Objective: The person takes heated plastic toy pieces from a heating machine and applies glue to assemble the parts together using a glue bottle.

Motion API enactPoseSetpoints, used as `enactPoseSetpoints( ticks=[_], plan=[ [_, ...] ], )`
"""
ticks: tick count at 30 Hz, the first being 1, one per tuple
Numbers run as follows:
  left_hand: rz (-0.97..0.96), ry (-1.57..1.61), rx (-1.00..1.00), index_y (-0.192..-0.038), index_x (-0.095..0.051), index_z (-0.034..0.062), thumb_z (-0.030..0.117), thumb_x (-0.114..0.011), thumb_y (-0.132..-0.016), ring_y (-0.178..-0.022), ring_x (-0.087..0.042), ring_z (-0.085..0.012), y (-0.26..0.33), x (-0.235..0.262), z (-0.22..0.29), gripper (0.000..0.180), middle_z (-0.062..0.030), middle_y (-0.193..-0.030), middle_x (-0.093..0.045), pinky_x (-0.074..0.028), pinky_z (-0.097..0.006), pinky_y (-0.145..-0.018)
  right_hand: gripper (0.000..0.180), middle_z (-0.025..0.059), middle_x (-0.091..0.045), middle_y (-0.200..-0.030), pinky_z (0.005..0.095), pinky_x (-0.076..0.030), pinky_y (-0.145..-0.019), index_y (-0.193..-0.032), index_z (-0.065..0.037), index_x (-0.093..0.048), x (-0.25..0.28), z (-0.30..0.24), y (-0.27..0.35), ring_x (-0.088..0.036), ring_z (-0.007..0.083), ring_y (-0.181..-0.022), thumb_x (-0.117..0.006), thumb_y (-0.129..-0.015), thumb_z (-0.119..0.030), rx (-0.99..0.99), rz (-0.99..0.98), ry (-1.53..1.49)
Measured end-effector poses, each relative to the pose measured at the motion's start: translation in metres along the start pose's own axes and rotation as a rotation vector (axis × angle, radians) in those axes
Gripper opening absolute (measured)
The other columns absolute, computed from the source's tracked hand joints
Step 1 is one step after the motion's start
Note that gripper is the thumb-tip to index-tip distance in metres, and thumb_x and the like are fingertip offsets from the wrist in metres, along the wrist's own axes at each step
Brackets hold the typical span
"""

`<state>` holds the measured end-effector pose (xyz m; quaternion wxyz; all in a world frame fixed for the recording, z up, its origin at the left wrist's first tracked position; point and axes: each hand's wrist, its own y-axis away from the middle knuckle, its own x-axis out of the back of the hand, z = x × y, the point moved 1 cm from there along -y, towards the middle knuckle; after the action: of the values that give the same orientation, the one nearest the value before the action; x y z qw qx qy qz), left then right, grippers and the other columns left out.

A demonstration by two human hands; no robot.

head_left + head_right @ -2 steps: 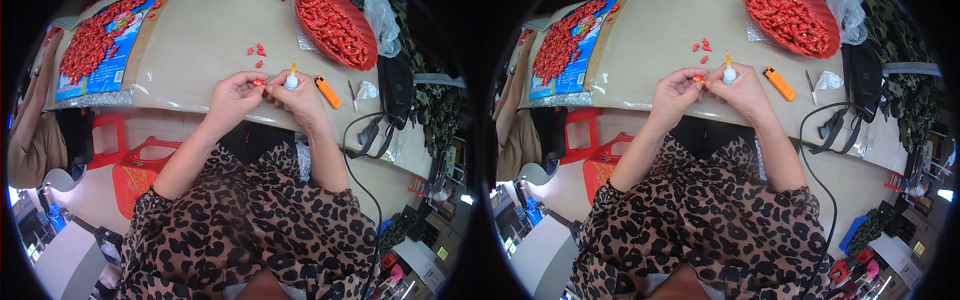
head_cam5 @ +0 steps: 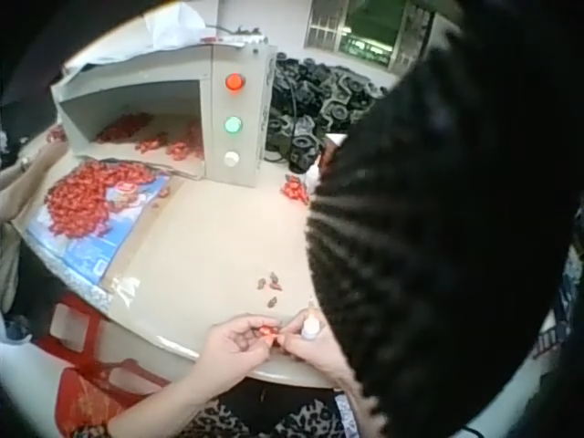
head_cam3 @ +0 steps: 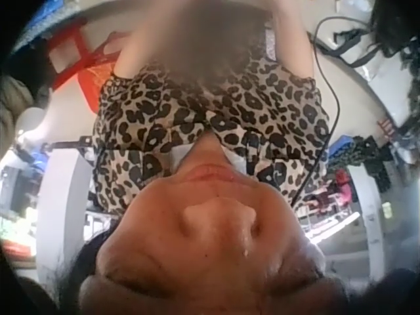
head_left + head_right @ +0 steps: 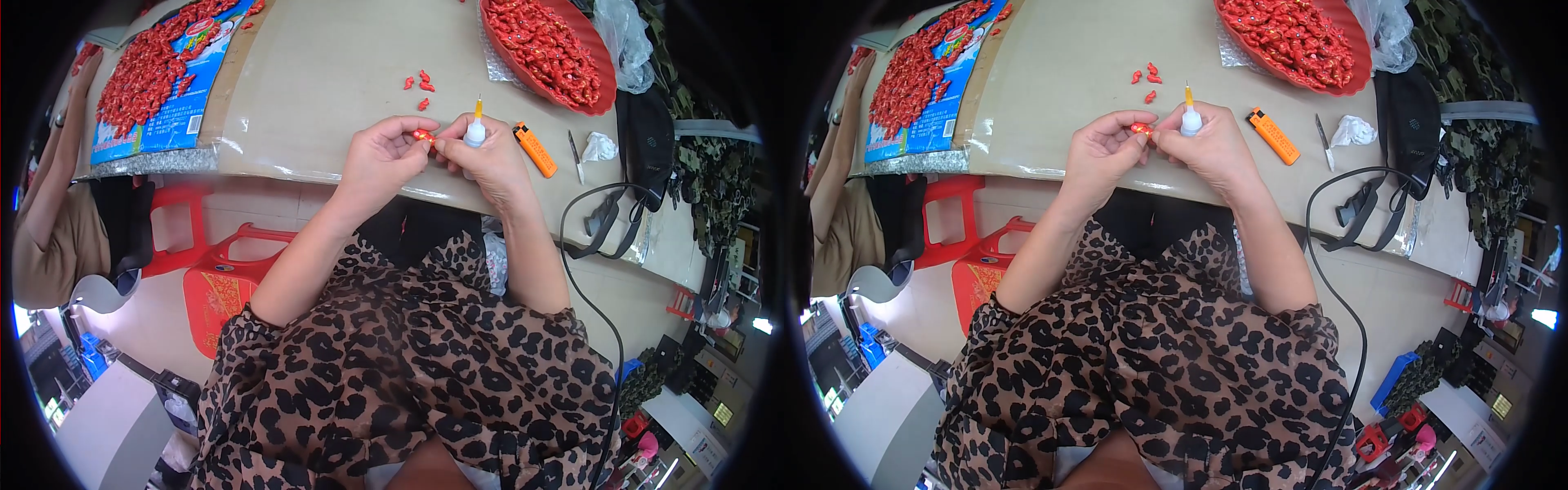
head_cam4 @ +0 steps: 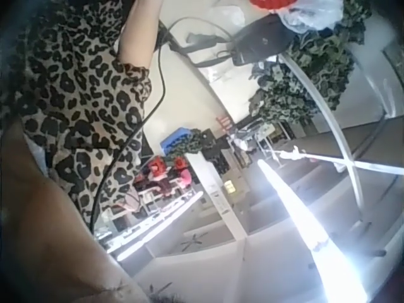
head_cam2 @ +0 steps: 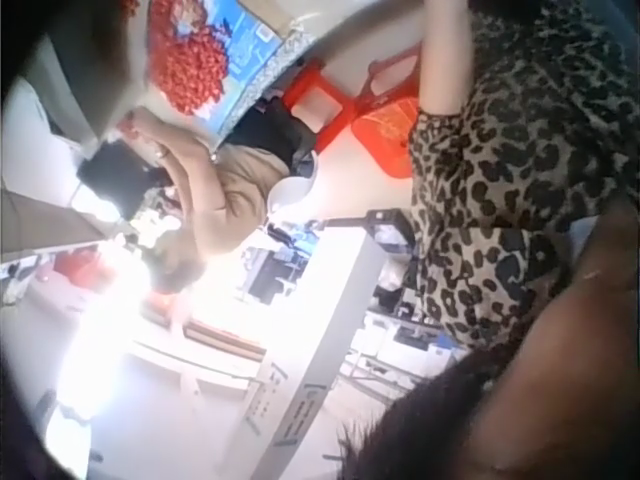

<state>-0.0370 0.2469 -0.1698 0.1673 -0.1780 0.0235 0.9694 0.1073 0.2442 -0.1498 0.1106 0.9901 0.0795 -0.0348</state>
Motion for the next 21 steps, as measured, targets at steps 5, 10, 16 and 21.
enactPoseSetpoints(
  ticks=[5,10,16,21],
  plan=[
    [0.003,0.009,0.008,-0.097,-0.054,-0.0034,-0.001,-0.051,-0.077,-0.062,-0.049,-0.0058,-0.0013,-0.0013,0.0000,0.020,-0.0033,-0.074,-0.056,-0.041,-0.017,-0.059,0.008,0.0035,-0.056,-0.063,0.0157,-0.036,-0.046,-0.071,-0.003,-0.054,0.0016,0.0049,-0.0021,-0.048,0.0052,-0.051,-0.061,-0.070,-0.007,0.009,0.010,-0.020],
    [0.006,0.004,0.003,-0.096,-0.053,-0.0035,-0.001,-0.051,-0.077,-0.062,-0.049,-0.0054,-0.0022,-0.0020,-0.0013,0.020,-0.0030,-0.074,-0.055,-0.041,-0.017,-0.059,0.008,0.0033,-0.056,-0.062,0.0158,-0.036,-0.045,-0.071,-0.003,-0.054,0.0026,0.0054,-0.0033,-0.049,0.0050,-0.051,-0.061,-0.069,-0.007,0.004,0.007,-0.011],
    [0.006,0.001,-0.001,-0.096,-0.053,-0.0037,-0.001,-0.051,-0.076,-0.062,-0.049,-0.0053,-0.0036,-0.0051,-0.0004,0.020,-0.0028,-0.073,-0.055,-0.041,-0.017,-0.059,0.008,0.0029,-0.056,-0.062,0.0155,-0.035,-0.044,-0.071,-0.003,-0.054,0.0039,0.0052,-0.0027,-0.048,0.0046,-0.050,-0.061,-0.070,-0.008,0.024,0.015,-0.009],
    [0.012,0.000,0.004,-0.095,-0.053,-0.0039,-0.001,-0.050,-0.076,-0.062,-0.049,-0.0052,-0.0048,-0.0047,-0.0021,0.019,-0.0029,-0.073,-0.055,-0.041,-0.017,-0.058,0.008,0.0032,-0.056,-0.062,0.0155,-0.036,-0.045,-0.071,-0.003,-0.054,0.0032,0.0046,-0.0031,-0.049,0.0048,-0.050,-0.061,-0.070,-0.008,0.030,0.015,0.005]
  ],
)
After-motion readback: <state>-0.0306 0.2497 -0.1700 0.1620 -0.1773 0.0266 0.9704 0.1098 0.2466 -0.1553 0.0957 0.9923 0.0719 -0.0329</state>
